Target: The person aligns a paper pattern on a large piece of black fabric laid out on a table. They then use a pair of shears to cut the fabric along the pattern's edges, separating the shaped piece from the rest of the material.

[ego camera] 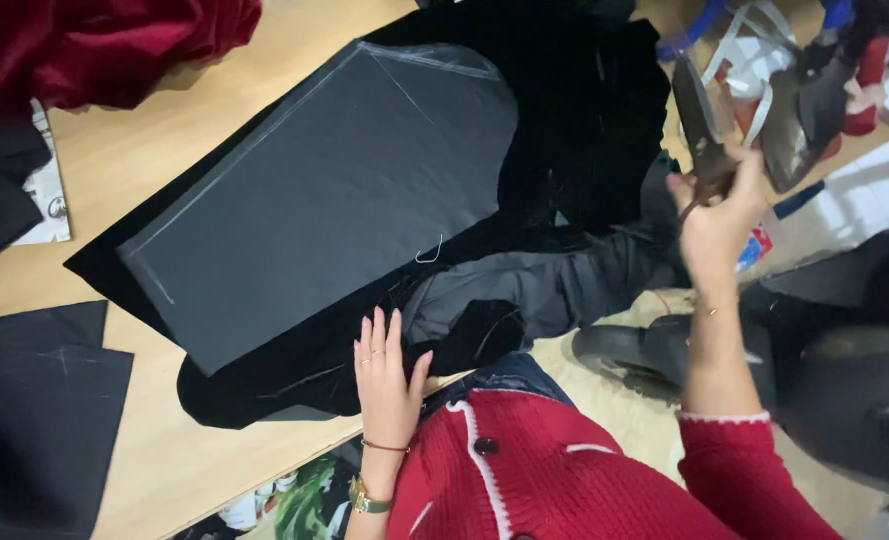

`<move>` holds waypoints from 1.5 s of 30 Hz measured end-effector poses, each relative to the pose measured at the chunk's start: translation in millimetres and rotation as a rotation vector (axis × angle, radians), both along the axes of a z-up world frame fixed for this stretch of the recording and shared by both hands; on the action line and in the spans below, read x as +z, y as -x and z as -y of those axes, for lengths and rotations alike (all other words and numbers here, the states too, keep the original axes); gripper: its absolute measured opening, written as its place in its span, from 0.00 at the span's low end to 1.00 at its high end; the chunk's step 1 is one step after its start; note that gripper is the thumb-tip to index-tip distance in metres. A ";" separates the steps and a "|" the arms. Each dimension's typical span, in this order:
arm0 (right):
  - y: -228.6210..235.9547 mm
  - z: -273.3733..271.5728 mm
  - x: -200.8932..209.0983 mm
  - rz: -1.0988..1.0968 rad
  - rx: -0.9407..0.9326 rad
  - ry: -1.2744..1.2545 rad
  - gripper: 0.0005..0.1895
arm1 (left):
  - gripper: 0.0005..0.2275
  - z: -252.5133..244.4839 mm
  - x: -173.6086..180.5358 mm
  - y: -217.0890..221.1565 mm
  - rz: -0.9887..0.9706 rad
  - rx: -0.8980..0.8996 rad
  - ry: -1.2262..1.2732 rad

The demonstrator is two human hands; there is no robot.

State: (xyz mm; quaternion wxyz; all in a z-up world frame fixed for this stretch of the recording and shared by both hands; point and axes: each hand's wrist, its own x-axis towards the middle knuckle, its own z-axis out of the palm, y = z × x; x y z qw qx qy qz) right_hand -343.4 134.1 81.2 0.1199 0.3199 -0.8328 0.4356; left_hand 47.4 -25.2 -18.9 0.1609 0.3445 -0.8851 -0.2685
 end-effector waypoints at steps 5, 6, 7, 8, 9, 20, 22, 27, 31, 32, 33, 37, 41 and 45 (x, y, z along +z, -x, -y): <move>-59.1 -16.1 -80.1 0.339 -0.019 0.016 0.12 | 0.31 5.8 -13.5 -14.9 -0.043 0.014 0.033; -68.9 -18.6 -102.5 0.383 -0.037 0.000 0.12 | 0.32 7.7 -16.4 -17.4 -0.042 0.043 0.070; -86.8 -18.9 -107.8 0.388 -0.041 0.001 0.12 | 0.32 9.0 -19.1 -22.2 -0.037 0.039 0.071; -103.5 -17.4 -113.0 0.533 -0.040 0.049 0.11 | 0.30 10.7 -21.7 -26.5 -0.033 0.034 0.096; -120.4 -15.8 -118.2 0.678 -0.037 0.097 0.12 | 0.28 12.5 -24.6 -31.1 -0.029 0.028 0.121; -215.2 -17.4 -123.6 0.726 0.018 -0.140 0.16 | 0.19 25.4 -21.8 -50.7 -0.223 -0.018 0.049; -221.8 -17.7 -133.5 0.714 0.015 -0.193 0.16 | 0.18 22.5 -18.2 -53.5 -0.264 -0.020 0.012; -239.2 -16.2 -116.2 0.664 -0.026 -0.224 0.10 | 0.10 7.1 -8.9 -66.2 -0.229 -0.088 -0.072; -239.5 -31.8 -115.3 0.676 0.058 -0.207 0.09 | 0.06 -8.9 -18.2 -69.1 -0.221 -0.097 -0.350; -242.0 -34.7 -114.2 0.692 0.080 -0.195 0.09 | 0.06 -12.8 -14.7 -69.9 -0.199 -0.106 -0.516; -244.4 -37.9 -113.2 0.707 0.102 -0.184 0.10 | 0.07 -17.1 -11.5 -70.6 -0.178 -0.116 -0.682; -261.2 -45.0 -102.7 0.732 0.206 -0.176 0.10 | 0.10 -36.1 -14.2 -66.5 -0.169 -0.126 -0.876; -284.7 -46.3 -84.8 0.836 0.379 -0.255 0.10 | 0.27 -58.0 -10.3 -58.2 -0.180 -0.104 -1.261; -291.2 -59.7 -93.3 0.910 0.663 -0.410 0.14 | 0.47 -81.5 32.3 -47.3 -0.514 0.206 -1.672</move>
